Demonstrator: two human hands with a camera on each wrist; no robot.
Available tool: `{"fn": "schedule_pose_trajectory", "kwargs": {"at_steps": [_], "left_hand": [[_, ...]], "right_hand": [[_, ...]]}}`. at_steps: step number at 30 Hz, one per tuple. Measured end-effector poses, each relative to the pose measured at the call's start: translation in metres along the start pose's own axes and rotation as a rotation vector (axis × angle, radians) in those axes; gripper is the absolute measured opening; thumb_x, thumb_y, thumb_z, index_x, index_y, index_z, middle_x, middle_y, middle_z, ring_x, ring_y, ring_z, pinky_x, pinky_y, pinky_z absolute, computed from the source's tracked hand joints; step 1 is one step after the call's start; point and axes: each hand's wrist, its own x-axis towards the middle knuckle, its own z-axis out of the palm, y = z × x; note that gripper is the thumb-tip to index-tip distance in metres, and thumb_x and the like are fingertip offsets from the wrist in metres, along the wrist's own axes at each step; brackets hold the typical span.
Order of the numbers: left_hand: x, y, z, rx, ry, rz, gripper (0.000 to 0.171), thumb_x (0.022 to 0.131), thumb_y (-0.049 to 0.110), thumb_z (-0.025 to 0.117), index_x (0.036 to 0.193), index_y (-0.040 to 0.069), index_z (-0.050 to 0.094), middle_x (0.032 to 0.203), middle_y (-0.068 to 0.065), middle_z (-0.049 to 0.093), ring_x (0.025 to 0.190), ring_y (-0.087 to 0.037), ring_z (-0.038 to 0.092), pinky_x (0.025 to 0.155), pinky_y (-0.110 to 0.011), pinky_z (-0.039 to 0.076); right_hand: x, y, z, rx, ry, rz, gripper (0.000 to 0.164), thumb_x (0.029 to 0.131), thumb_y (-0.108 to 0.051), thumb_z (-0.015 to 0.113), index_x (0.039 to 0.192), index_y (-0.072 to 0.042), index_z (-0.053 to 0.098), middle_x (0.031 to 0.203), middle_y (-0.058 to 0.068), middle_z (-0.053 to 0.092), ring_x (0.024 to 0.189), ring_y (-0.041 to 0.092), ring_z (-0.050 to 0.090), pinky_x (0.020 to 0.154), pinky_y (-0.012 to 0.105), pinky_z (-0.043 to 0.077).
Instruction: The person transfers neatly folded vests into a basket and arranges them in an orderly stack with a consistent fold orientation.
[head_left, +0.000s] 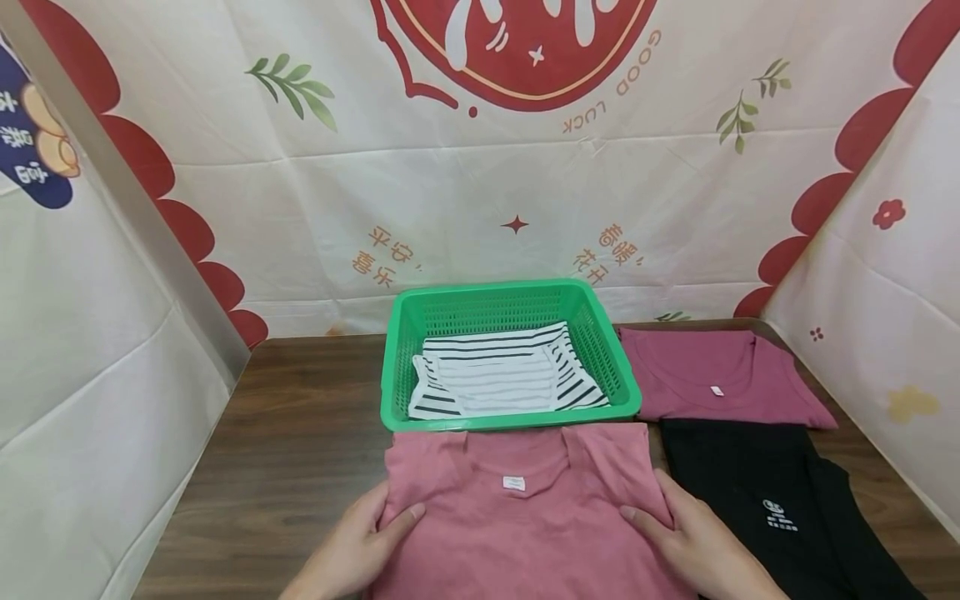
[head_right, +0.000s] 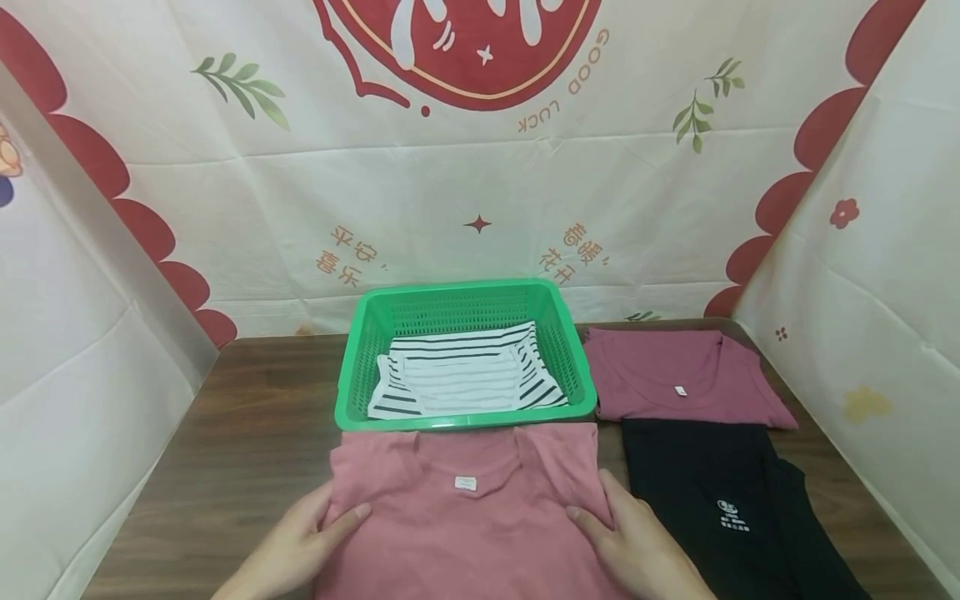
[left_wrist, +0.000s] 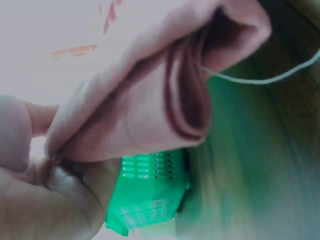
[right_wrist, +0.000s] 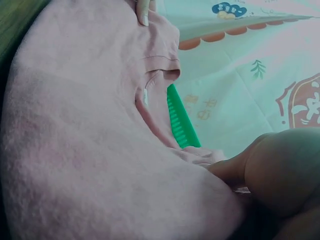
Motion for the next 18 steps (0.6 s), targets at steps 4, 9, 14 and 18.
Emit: {"fn": "schedule_pose_trajectory", "kwargs": {"at_steps": [4,9,14,18], "left_hand": [[-0.003,0.002,-0.002,-0.01,0.011,0.022,0.02,0.096,0.033,0.066,0.109,0.019,0.063,0.092,0.008,0.062,0.087,-0.004,0.057,0.08,-0.024,0.048],[-0.005,0.006,-0.006,-0.015,0.003,0.059,0.019,0.096,0.032,0.066,0.109,0.019,0.062,0.079,0.009,0.058,0.082,-0.003,0.056,0.075,-0.023,0.047],[-0.006,0.01,-0.011,-0.026,-0.015,0.071,0.022,0.096,0.032,0.065,0.114,0.019,0.062,0.081,0.009,0.06,0.085,-0.003,0.057,0.077,-0.023,0.048],[-0.007,0.013,-0.014,-0.049,-0.025,0.086,0.025,0.097,0.031,0.064,0.118,0.019,0.061,0.09,0.007,0.065,0.087,-0.004,0.059,0.078,-0.023,0.05]], "right_hand": [[-0.003,-0.001,-0.004,-0.007,-0.01,0.006,0.056,0.095,-0.036,0.067,0.137,-0.008,0.044,0.128,0.012,0.058,0.103,0.021,0.055,0.086,0.042,0.05],[-0.007,-0.006,-0.011,-0.028,-0.007,0.01,0.055,0.094,-0.038,0.067,0.135,-0.009,0.045,0.125,0.01,0.058,0.102,0.021,0.055,0.085,0.042,0.05],[-0.011,-0.01,-0.017,-0.03,-0.013,-0.006,0.052,0.095,-0.038,0.066,0.133,-0.009,0.045,0.121,0.007,0.059,0.099,0.018,0.054,0.081,0.035,0.05],[-0.013,-0.012,-0.02,-0.06,0.013,-0.046,0.047,0.095,-0.037,0.066,0.129,-0.011,0.048,0.117,0.004,0.06,0.094,0.014,0.054,0.076,0.028,0.048]]}}
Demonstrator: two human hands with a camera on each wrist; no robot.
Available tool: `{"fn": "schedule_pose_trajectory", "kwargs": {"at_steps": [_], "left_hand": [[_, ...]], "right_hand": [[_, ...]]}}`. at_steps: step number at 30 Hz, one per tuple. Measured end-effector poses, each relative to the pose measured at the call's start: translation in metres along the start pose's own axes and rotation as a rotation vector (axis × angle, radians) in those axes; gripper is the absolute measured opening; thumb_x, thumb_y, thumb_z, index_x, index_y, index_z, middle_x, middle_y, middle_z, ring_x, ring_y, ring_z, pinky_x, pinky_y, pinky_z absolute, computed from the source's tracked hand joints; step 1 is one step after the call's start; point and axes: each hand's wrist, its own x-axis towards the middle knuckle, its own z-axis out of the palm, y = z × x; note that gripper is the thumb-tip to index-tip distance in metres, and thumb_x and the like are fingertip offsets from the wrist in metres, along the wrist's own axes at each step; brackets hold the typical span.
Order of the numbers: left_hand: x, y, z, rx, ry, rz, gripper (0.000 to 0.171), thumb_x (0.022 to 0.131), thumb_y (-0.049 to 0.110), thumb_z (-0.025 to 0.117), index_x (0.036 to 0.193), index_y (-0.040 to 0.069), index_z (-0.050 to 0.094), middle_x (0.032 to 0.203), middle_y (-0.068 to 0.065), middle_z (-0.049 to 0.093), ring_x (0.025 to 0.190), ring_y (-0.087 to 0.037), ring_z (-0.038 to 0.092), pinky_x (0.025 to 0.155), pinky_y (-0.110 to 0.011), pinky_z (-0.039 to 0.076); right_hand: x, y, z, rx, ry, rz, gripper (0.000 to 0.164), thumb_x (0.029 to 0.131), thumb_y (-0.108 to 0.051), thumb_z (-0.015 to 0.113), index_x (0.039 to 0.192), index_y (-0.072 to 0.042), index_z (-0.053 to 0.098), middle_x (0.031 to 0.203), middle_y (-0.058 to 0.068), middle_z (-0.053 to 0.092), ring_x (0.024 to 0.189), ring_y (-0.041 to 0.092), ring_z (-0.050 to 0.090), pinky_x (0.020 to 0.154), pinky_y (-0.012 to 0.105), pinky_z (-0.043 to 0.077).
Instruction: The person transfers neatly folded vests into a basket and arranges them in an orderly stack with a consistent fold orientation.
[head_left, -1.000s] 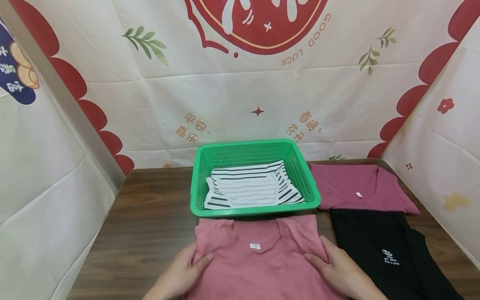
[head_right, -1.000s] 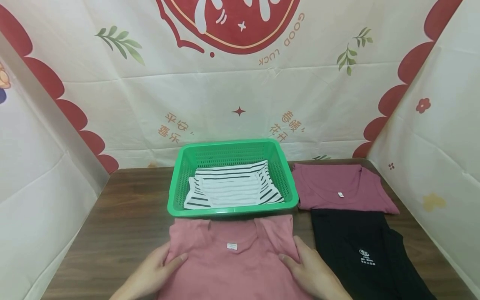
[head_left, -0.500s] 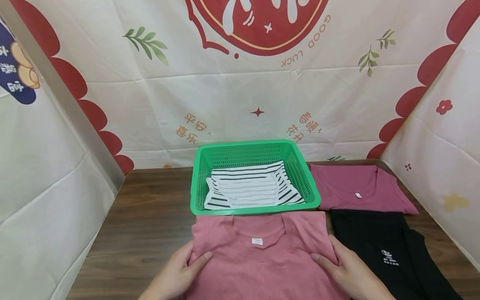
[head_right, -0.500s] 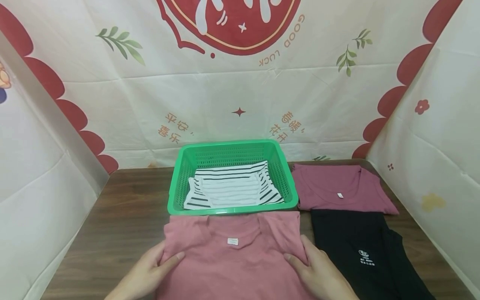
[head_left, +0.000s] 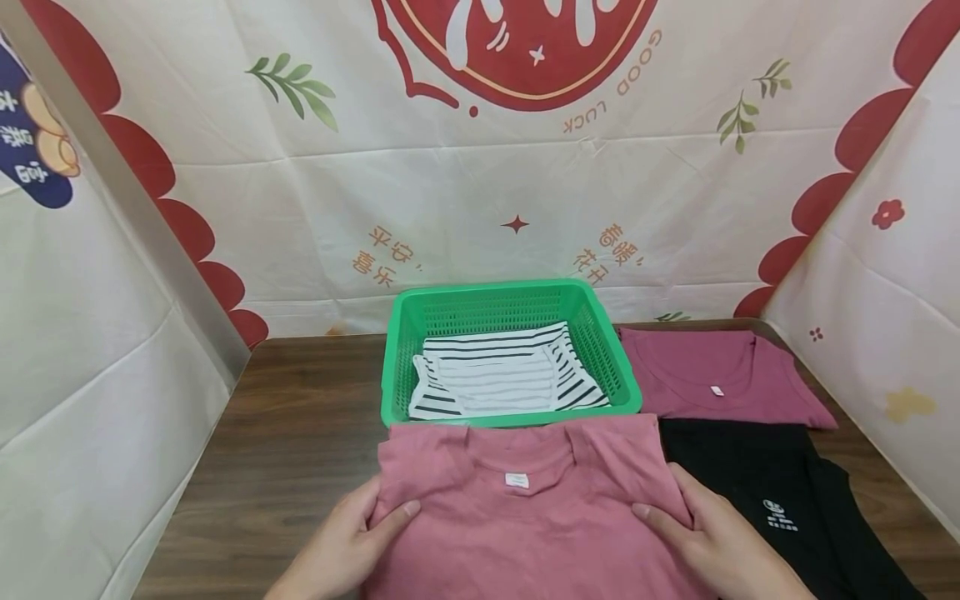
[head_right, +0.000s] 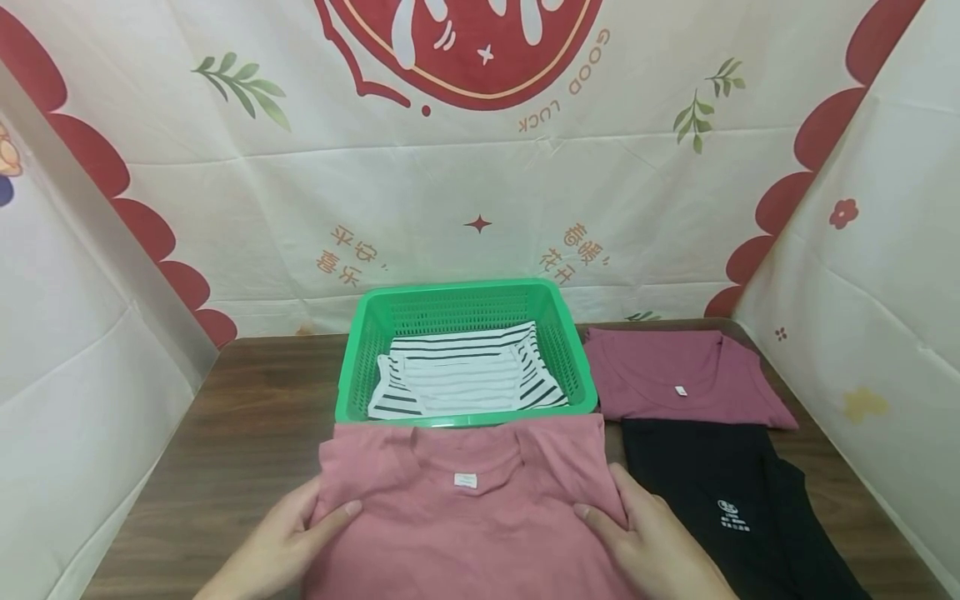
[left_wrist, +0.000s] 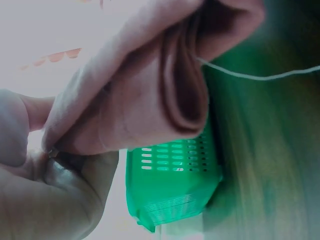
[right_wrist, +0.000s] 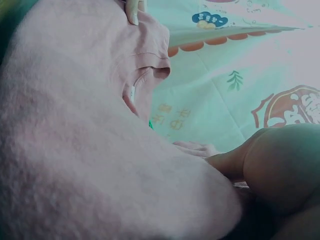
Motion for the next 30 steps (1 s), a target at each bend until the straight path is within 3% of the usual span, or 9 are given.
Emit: {"fn": "schedule_pose_trajectory", "kwargs": {"at_steps": [6,12,19,30], "left_hand": [[0.001,0.004,-0.005,-0.02,0.001,0.043,0.022,0.098,0.028,0.064,0.118,0.02,0.061,0.091,0.006,0.067,0.086,-0.005,0.062,0.076,-0.024,0.051],[0.004,0.004,-0.013,-0.045,0.037,0.04,0.019,0.097,0.026,0.065,0.115,0.021,0.061,0.091,0.002,0.065,0.081,-0.007,0.062,0.071,-0.026,0.052],[0.015,0.006,-0.02,-0.026,0.066,0.062,0.017,0.097,0.025,0.065,0.113,0.02,0.062,0.091,0.002,0.065,0.08,-0.007,0.061,0.071,-0.026,0.052],[0.03,0.006,-0.026,-0.021,0.086,0.052,0.018,0.098,0.024,0.064,0.113,0.015,0.061,0.092,0.0,0.068,0.079,-0.008,0.062,0.072,-0.026,0.052]], "right_hand": [[-0.001,-0.002,-0.005,0.004,-0.005,-0.003,0.046,0.095,-0.039,0.065,0.129,-0.012,0.048,0.116,0.003,0.06,0.093,0.013,0.054,0.074,0.027,0.048],[0.0,-0.008,-0.012,0.059,-0.003,-0.01,0.058,0.095,-0.04,0.065,0.14,-0.012,0.042,0.127,0.008,0.058,0.102,0.018,0.057,0.082,0.038,0.053],[0.01,-0.015,-0.015,0.067,0.088,-0.077,0.049,0.094,-0.033,0.068,0.134,-0.011,0.049,0.114,0.003,0.062,0.091,0.01,0.058,0.072,0.024,0.051],[0.029,-0.025,-0.021,0.046,0.148,-0.16,0.051,0.094,-0.032,0.068,0.137,-0.013,0.049,0.118,0.006,0.064,0.094,0.013,0.059,0.076,0.026,0.051]]}}
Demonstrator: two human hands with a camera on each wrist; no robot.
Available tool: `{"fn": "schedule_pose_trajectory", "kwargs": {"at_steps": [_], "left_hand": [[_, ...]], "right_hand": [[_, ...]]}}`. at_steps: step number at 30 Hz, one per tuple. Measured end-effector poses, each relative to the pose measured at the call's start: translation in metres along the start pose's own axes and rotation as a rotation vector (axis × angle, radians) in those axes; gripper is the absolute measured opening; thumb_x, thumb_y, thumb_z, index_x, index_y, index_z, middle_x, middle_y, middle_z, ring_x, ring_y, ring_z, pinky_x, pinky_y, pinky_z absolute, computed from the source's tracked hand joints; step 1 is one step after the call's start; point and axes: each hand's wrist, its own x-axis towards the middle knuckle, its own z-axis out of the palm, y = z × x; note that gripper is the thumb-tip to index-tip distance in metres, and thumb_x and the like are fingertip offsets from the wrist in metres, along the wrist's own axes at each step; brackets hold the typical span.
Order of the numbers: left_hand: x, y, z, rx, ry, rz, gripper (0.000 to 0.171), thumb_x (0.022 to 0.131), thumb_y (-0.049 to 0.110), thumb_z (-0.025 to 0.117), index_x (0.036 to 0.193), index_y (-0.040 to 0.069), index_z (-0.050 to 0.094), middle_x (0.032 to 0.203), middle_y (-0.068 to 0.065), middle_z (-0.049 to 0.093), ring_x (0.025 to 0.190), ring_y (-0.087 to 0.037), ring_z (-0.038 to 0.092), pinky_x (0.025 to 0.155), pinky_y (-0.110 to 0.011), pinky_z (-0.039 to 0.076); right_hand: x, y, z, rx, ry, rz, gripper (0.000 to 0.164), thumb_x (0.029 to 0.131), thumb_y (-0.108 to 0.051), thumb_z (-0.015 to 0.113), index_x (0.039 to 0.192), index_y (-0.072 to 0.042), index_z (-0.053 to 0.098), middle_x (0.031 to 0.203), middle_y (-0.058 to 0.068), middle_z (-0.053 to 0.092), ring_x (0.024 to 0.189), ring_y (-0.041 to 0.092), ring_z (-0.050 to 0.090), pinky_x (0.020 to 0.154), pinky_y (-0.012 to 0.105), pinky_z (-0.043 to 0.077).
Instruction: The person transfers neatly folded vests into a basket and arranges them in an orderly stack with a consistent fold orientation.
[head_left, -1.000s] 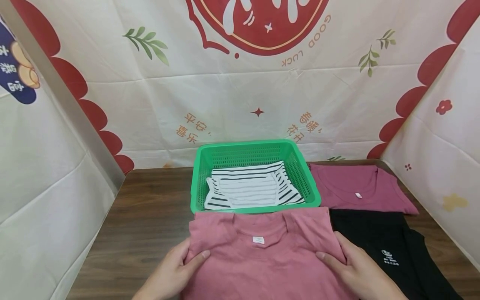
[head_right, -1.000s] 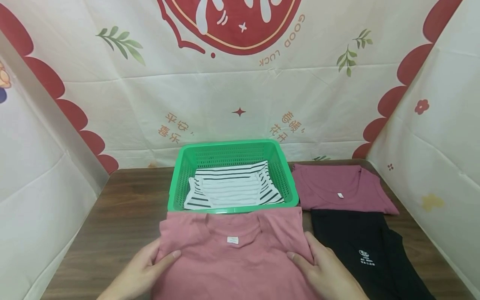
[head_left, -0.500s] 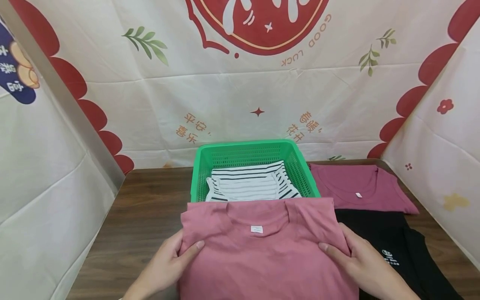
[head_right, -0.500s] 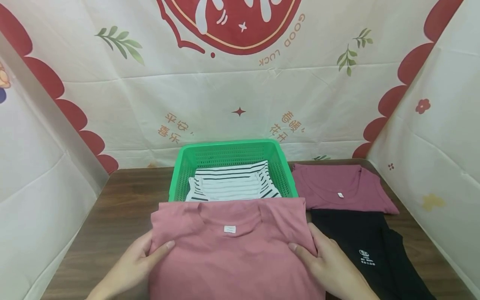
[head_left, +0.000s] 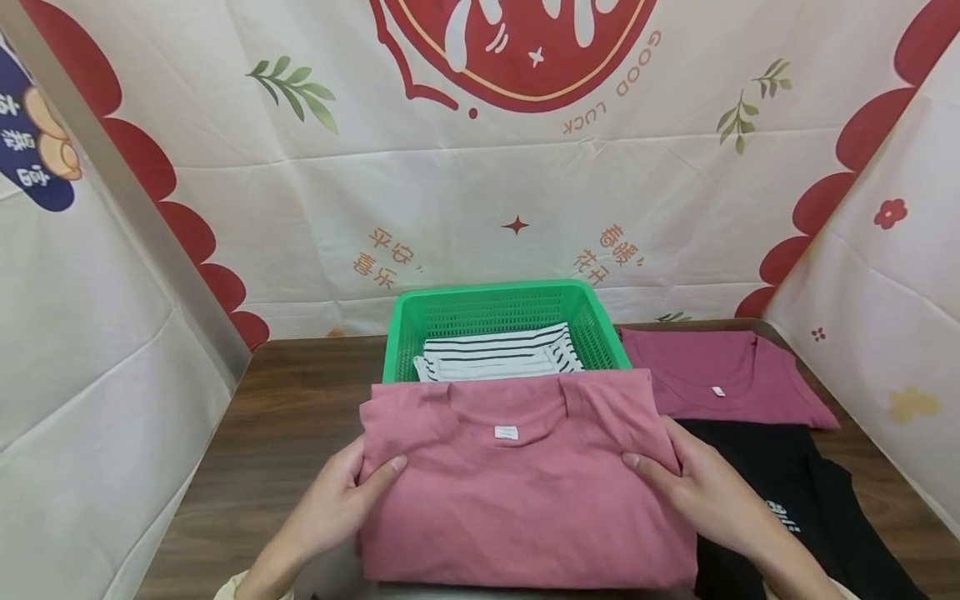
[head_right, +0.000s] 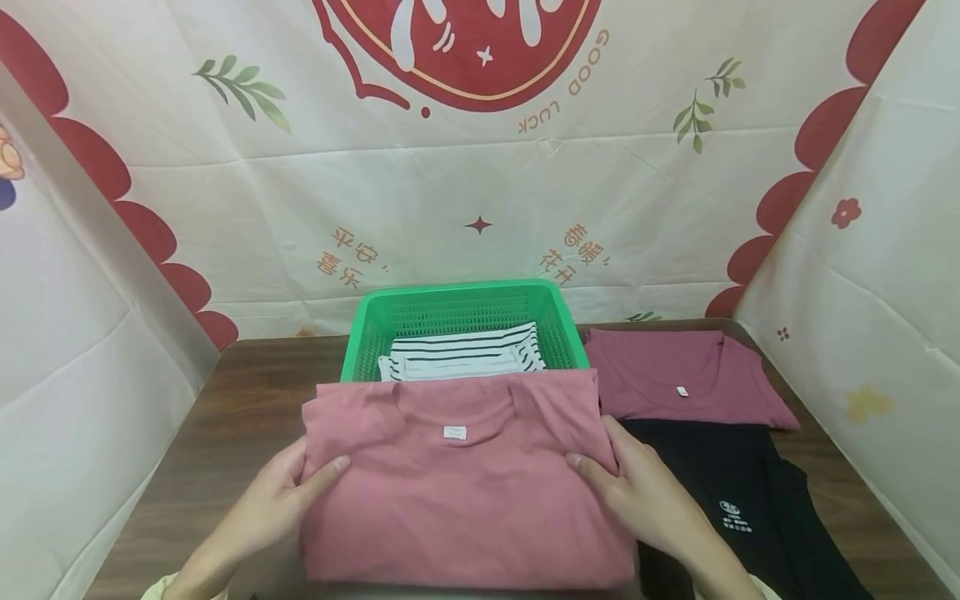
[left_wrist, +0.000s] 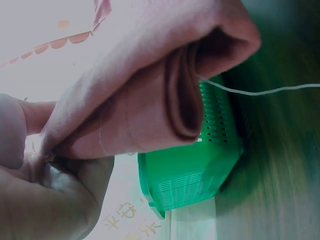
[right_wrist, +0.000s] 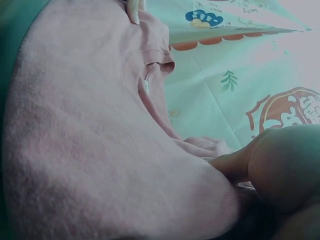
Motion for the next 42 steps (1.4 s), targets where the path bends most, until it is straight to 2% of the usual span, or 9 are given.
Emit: {"fn": "schedule_pose_trajectory", "kwargs": {"at_steps": [6,16,25,34,42], "left_hand": [[0.008,-0.001,-0.002,0.03,0.019,0.004,0.019,0.097,0.025,0.065,0.113,0.015,0.062,0.095,0.0,0.068,0.083,-0.009,0.062,0.075,-0.026,0.052],[0.025,-0.001,-0.01,0.066,0.019,-0.026,0.019,0.097,0.027,0.065,0.11,0.014,0.061,0.085,0.001,0.065,0.08,-0.011,0.06,0.073,-0.027,0.05],[0.035,0.006,-0.015,0.031,0.002,-0.06,0.026,0.098,0.029,0.064,0.115,0.011,0.06,0.094,-0.003,0.068,0.086,-0.014,0.063,0.077,-0.029,0.052],[0.054,0.008,-0.02,0.036,-0.003,-0.035,0.028,0.098,0.03,0.062,0.118,0.01,0.06,0.099,-0.006,0.067,0.088,-0.016,0.062,0.08,-0.032,0.052],[0.068,0.009,-0.022,-0.001,-0.027,-0.055,0.033,0.099,0.033,0.062,0.123,0.011,0.059,0.105,-0.007,0.067,0.09,-0.016,0.064,0.083,-0.035,0.052]], "right_hand": [[0.008,0.001,-0.003,-0.013,-0.007,-0.015,0.047,0.095,-0.032,0.067,0.133,-0.01,0.05,0.108,0.003,0.065,0.088,0.012,0.058,0.073,0.027,0.05],[0.024,-0.003,-0.011,-0.016,0.007,-0.034,0.049,0.095,-0.036,0.066,0.134,-0.011,0.05,0.112,0.006,0.064,0.093,0.019,0.057,0.077,0.03,0.049],[0.034,-0.008,-0.019,-0.021,0.036,-0.073,0.04,0.096,-0.033,0.065,0.127,-0.011,0.054,0.104,0.006,0.064,0.088,0.016,0.057,0.075,0.026,0.047],[0.052,-0.01,-0.024,-0.022,0.04,-0.059,0.035,0.097,-0.031,0.064,0.118,-0.005,0.054,0.089,0.008,0.059,0.077,0.018,0.054,0.064,0.029,0.046],[0.065,-0.009,-0.028,-0.019,0.037,-0.036,0.041,0.097,-0.035,0.063,0.121,-0.003,0.054,0.094,0.01,0.062,0.081,0.022,0.054,0.065,0.03,0.047]]}}
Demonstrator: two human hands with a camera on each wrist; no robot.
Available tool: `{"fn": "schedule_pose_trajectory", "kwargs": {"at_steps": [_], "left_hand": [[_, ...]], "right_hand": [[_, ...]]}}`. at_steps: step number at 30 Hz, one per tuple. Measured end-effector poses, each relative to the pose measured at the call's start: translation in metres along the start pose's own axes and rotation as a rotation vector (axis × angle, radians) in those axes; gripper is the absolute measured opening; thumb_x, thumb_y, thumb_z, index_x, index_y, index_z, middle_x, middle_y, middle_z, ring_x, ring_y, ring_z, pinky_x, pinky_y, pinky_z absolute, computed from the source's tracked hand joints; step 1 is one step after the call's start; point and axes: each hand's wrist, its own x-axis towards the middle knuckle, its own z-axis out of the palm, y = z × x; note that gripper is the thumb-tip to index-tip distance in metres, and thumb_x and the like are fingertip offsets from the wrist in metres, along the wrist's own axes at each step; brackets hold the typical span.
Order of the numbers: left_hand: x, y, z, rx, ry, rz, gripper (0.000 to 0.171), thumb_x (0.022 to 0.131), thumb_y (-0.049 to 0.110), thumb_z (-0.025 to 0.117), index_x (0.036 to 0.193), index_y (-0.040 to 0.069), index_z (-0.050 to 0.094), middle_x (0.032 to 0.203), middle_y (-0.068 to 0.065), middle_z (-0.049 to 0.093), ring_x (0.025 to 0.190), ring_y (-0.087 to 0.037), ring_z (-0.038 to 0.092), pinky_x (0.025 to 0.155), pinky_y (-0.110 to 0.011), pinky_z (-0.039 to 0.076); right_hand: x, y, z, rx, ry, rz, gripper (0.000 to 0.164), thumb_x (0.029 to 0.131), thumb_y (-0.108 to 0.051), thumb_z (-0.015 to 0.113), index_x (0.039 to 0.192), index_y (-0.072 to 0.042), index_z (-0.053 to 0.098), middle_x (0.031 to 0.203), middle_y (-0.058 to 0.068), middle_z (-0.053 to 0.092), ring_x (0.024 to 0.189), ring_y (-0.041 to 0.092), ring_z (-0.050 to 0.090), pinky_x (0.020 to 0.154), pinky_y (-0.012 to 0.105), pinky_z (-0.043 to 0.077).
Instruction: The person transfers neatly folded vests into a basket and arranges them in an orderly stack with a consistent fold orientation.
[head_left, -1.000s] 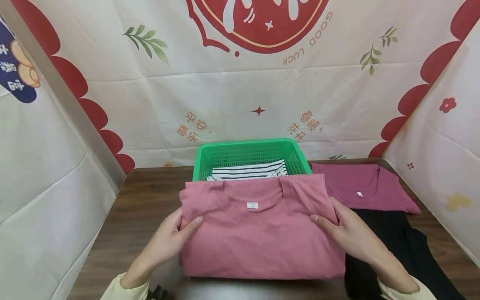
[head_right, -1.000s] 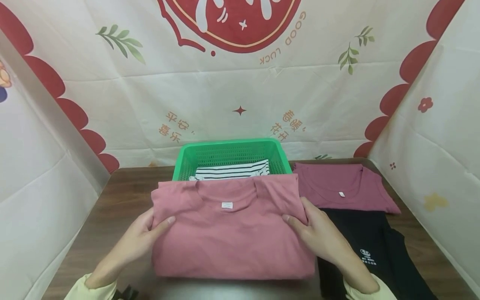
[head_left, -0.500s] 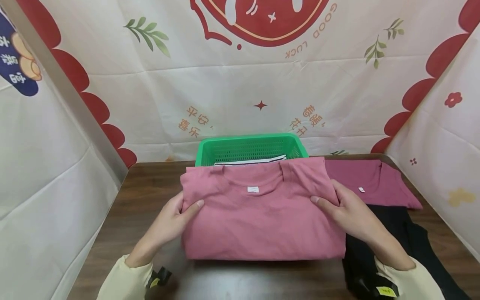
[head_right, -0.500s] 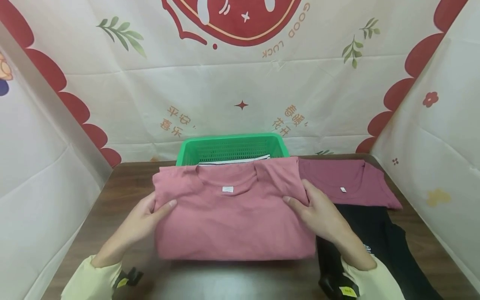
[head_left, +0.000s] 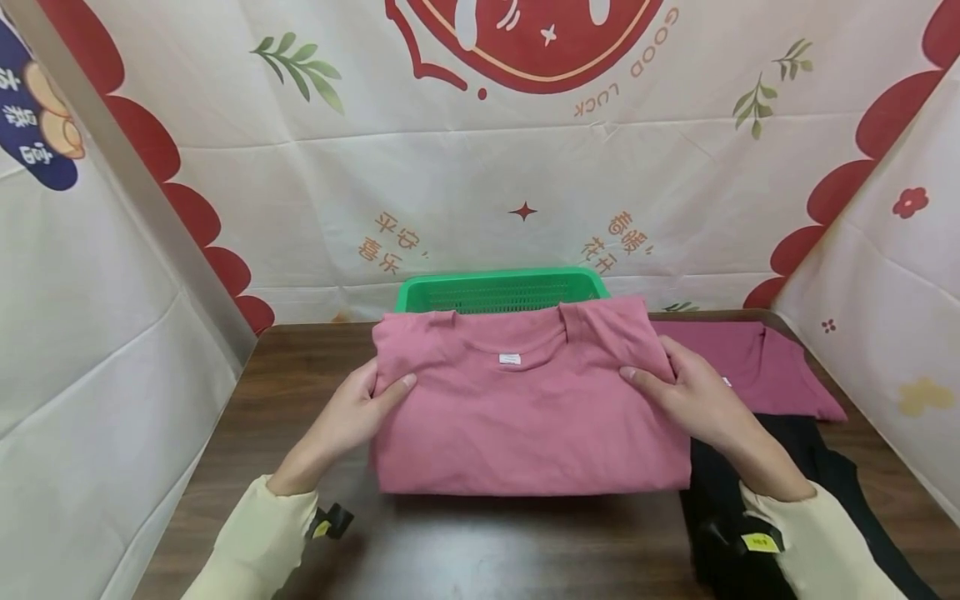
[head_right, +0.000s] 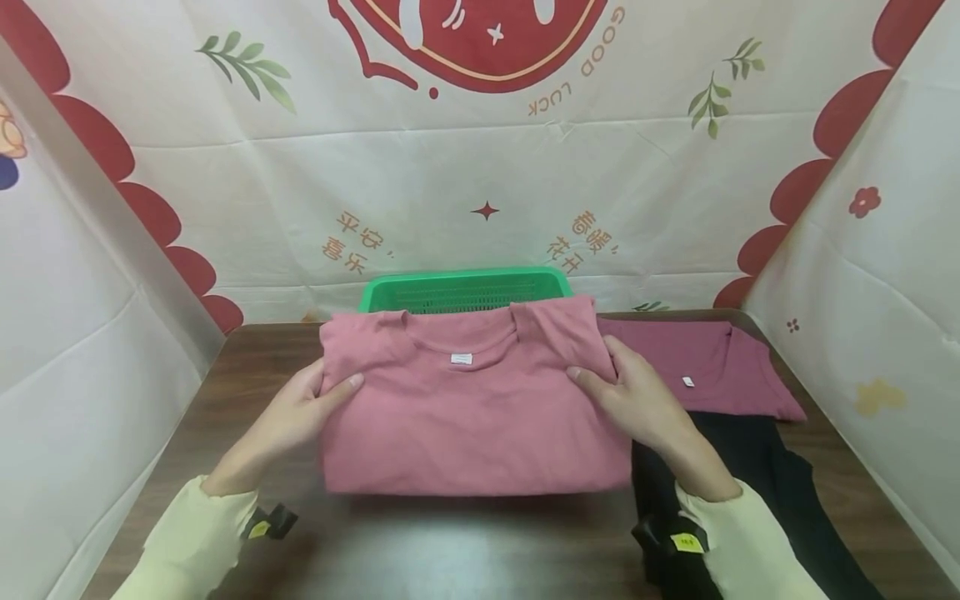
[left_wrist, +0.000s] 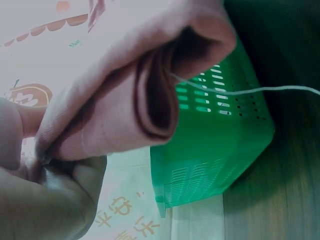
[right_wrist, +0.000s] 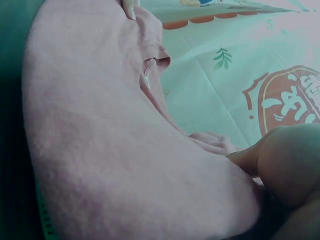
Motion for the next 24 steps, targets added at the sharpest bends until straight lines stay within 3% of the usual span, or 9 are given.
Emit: {"fn": "schedule_pose_trajectory", "kwargs": {"at_steps": [8,18,24], "left_hand": [[0.011,0.0,-0.005,-0.001,-0.017,-0.041,0.037,0.099,0.035,0.061,0.124,0.009,0.057,0.102,-0.009,0.067,0.087,-0.017,0.066,0.08,-0.034,0.054],[0.027,-0.007,-0.009,-0.045,-0.037,-0.069,0.038,0.099,0.036,0.06,0.126,0.009,0.055,0.106,-0.011,0.067,0.087,-0.018,0.067,0.078,-0.034,0.055],[0.034,-0.008,-0.009,-0.075,-0.034,-0.095,0.036,0.099,0.036,0.06,0.123,0.009,0.057,0.107,-0.011,0.067,0.087,-0.018,0.068,0.078,-0.035,0.055]], "right_hand": [[0.011,0.0,-0.002,0.017,-0.025,0.0,0.055,0.098,-0.038,0.061,0.139,-0.004,0.048,0.114,0.015,0.064,0.095,0.024,0.057,0.078,0.034,0.049],[0.026,-0.002,-0.001,-0.012,-0.001,-0.008,0.051,0.098,-0.041,0.059,0.134,-0.005,0.052,0.107,0.014,0.064,0.089,0.025,0.055,0.073,0.035,0.046],[0.034,-0.001,0.0,-0.001,-0.012,-0.002,0.055,0.099,-0.04,0.058,0.139,-0.004,0.048,0.12,0.018,0.061,0.099,0.029,0.056,0.083,0.042,0.046]]}}
